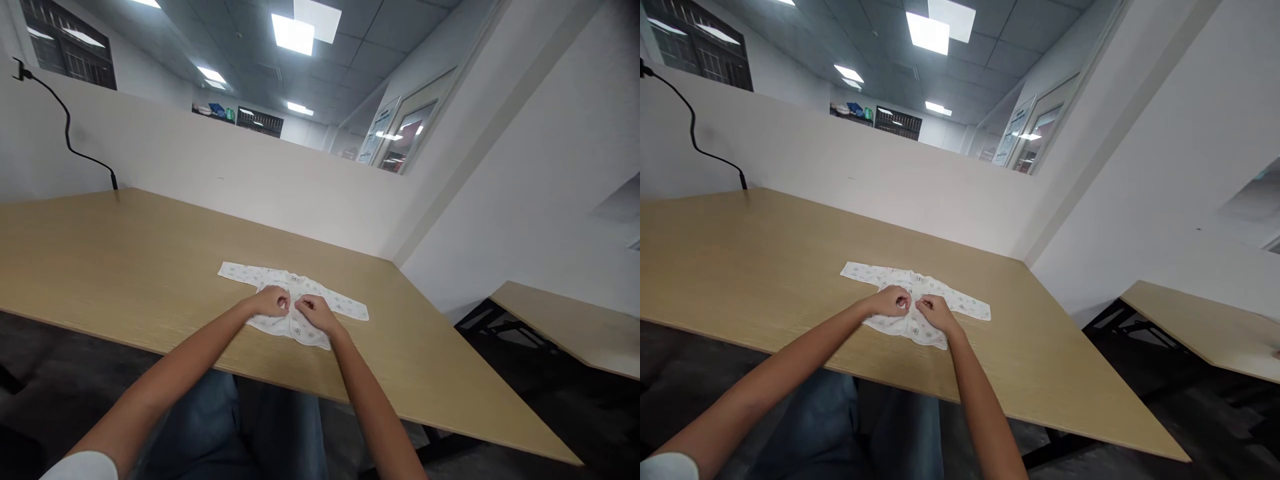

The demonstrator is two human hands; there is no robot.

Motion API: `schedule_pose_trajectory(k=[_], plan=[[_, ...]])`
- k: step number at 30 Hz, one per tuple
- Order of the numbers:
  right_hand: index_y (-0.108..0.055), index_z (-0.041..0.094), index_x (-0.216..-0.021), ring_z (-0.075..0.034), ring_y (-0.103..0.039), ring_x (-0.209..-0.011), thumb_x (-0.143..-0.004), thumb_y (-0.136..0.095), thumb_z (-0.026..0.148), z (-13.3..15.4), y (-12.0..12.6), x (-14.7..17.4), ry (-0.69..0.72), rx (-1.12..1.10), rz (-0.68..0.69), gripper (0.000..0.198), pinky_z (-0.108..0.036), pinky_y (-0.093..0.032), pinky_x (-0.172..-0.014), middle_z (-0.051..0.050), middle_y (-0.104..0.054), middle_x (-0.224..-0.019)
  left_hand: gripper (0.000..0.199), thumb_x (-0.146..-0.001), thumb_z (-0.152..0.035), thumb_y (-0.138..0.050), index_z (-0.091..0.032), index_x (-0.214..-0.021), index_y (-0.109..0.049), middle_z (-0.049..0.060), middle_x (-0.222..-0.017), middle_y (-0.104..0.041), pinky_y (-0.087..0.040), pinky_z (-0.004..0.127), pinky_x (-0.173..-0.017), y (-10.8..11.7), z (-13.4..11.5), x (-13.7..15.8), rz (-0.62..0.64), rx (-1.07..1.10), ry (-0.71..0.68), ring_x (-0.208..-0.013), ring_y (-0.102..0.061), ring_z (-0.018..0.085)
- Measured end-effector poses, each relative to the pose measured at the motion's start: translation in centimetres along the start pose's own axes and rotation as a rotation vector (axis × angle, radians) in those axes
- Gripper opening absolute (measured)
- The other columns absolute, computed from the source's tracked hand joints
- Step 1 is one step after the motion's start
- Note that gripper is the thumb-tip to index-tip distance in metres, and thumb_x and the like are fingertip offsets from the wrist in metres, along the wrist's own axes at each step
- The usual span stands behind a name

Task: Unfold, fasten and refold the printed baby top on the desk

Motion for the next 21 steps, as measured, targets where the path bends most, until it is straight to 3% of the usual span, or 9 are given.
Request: schedule_pose_trajectory(k=[8, 21], plan=[[-0.064, 0.017, -0.075, -0.014, -0.046, -0.068, -0.09, -0.054, 0.041, -0.2, 1.2, 0.1, -0.002, 0.005, -0.073, 0.03, -0.025, -0.034, -0.063, 0.001, -0.056, -0.069, 0.015, -0.071, -0.026, -0.065, -0.017, -0.079, -0.072, 0.0, -0.071, -0.063, -0.037, 0.023, -0.062, 0.1, 0.2, -0.1, 0.0, 0.044, -0.042, -0.067, -0.055, 0.014], [-0.062, 0.017, -0.072, -0.013, -0.044, -0.064, -0.088, -0.055, 0.043, -1.5, 1.1, -0.2, -0.025, 0.008, -0.048, 0.031, -0.024, -0.032, -0.06, 0.003, -0.052, -0.064, 0.017, -0.073, -0.03, -0.066, -0.015, -0.079, -0.071, -0.001, -0.067, -0.058, -0.036, 0.023, -0.059, 0.5, -0.1, 0.2, -0.021, 0.063, 0.001, -0.063, -0.05, 0.012]])
Point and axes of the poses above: each hand's wrist, its own x-axis away from the middle knuckle, its own y-axis out of the back of the hand, z = x × y, the point moved 4 cm from there along -x, towards the middle knuckle
